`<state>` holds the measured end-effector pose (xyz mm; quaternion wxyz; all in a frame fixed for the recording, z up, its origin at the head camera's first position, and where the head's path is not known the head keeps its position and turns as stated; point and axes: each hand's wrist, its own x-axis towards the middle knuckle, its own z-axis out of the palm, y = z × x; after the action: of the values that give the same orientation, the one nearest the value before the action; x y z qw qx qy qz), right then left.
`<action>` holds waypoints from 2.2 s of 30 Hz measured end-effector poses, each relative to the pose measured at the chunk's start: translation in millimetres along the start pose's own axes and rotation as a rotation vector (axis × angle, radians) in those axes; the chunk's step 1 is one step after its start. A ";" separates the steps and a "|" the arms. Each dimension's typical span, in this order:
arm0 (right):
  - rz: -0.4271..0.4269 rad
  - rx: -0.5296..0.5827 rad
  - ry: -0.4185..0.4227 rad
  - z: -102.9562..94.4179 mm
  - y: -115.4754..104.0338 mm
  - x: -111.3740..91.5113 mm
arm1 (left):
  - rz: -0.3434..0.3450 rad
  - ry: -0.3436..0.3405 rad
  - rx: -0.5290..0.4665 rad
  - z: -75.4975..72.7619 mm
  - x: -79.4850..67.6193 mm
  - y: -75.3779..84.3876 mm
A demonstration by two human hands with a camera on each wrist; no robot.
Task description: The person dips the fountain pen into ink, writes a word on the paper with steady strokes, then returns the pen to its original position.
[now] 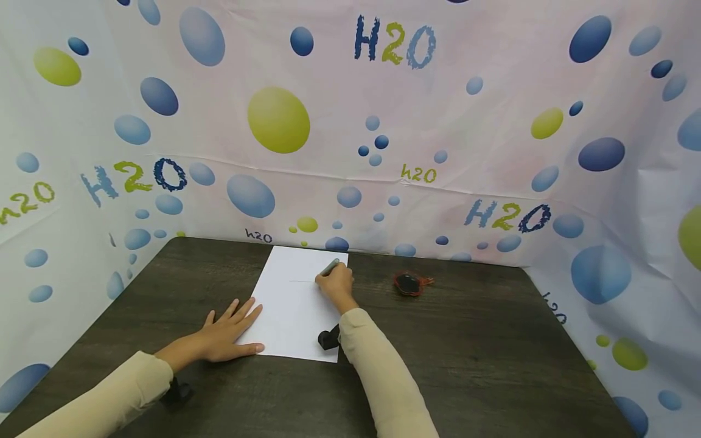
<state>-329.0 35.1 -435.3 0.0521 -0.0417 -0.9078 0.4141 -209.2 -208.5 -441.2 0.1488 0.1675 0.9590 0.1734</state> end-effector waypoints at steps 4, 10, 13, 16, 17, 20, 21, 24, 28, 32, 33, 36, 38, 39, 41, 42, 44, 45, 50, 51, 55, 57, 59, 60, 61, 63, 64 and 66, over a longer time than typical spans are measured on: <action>0.002 0.002 -0.004 -5.6 3.5 0.8 | -0.009 -0.004 0.006 -1.3 -0.7 2.3; 0.010 -0.022 0.009 -11.1 7.6 2.0 | -0.017 -0.007 0.017 -2.2 -0.8 3.1; 0.022 -0.019 0.003 -12.3 8.5 1.8 | -0.020 0.000 0.016 -2.1 -0.7 2.8; 0.032 -0.015 0.002 -13.5 9.4 1.5 | -0.028 0.002 0.019 -1.8 -1.2 2.5; 0.037 -0.013 0.000 -13.9 9.4 1.2 | -0.028 0.003 0.019 -1.9 -1.7 2.7; 0.048 -0.020 0.003 -15.1 9.9 0.7 | -0.025 0.005 0.018 -1.5 -2.1 2.3; 0.053 -0.023 0.003 -15.4 10.2 0.7 | -0.024 0.005 0.018 -1.2 -2.1 2.2; 0.057 -0.029 0.001 -15.4 11.2 0.7 | -0.023 0.004 0.015 -0.6 -1.5 1.7; 0.051 -0.024 -0.002 -15.8 11.9 0.5 | -0.024 0.005 0.016 0.0 -0.9 2.0; 0.040 -0.018 -0.006 -16.6 11.8 0.5 | -0.023 0.008 0.019 0.0 -0.8 2.5; 0.036 -0.016 -0.007 -16.9 11.6 0.3 | -0.023 0.008 0.017 -0.1 -0.7 2.5; 0.023 -0.017 0.002 -16.4 11.3 1.0 | -0.016 0.006 0.008 -0.1 -0.1 1.3; 0.013 -0.017 0.011 -15.4 10.0 1.7 | -0.014 0.003 0.008 0.9 0.9 -1.1; 0.007 -0.014 0.013 -14.9 9.2 2.0 | -0.014 0.001 0.012 2.1 1.9 -2.9; -0.001 -0.003 0.014 -14.0 7.0 2.9 | -0.011 0.008 0.021 5.1 3.5 -6.3; -0.003 0.005 0.012 -13.6 5.5 3.5 | -0.011 0.013 0.026 6.9 4.9 -8.4; -0.009 0.026 0.002 -13.0 1.6 4.4 | -0.014 0.020 0.037 9.5 7.0 -11.5; -0.008 0.034 -0.005 -12.8 -0.7 4.9 | -0.012 0.028 0.035 10.6 7.8 -12.4; -0.027 0.049 -0.023 -7.5 -8.8 8.4 | -0.017 0.033 0.041 12.9 9.9 -14.3; -0.030 0.050 -0.024 -5.6 -9.3 9.1 | -0.019 0.026 0.044 12.0 9.2 -13.5; -0.037 0.064 -0.027 0.7 -11.9 10.5 | -0.015 0.001 0.030 6.4 5.3 -8.9; -0.039 0.066 -0.028 2.3 -12.9 10.8 | -0.013 -0.012 0.023 2.8 2.8 -5.1; -0.046 0.068 -0.030 3.4 -13.8 11.4 | -0.009 -0.018 0.012 0.8 1.6 -2.6; -0.047 0.068 -0.032 3.9 -14.3 11.8 | -0.012 -0.020 0.009 -0.2 1.0 -1.4; -0.049 0.067 -0.035 4.3 -14.8 12.2 | -0.015 -0.022 0.008 -1.0 0.5 -0.5; -0.055 0.062 -0.043 5.1 -15.7 13.3 | -0.019 -0.021 -0.002 -2.4 0.2 1.1; -0.060 0.059 -0.041 5.4 -16.0 14.0 | -0.021 -0.021 -0.001 -2.8 -0.1 1.6; -0.068 0.054 -0.039 6.3 -16.9 15.2 | -0.030 -0.026 0.011 -3.1 -0.2 2.2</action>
<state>-345.5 21.1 -425.6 0.0492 -0.0013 -0.8981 0.4371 -209.5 -207.5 -437.5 0.1628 0.1563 0.9604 0.1635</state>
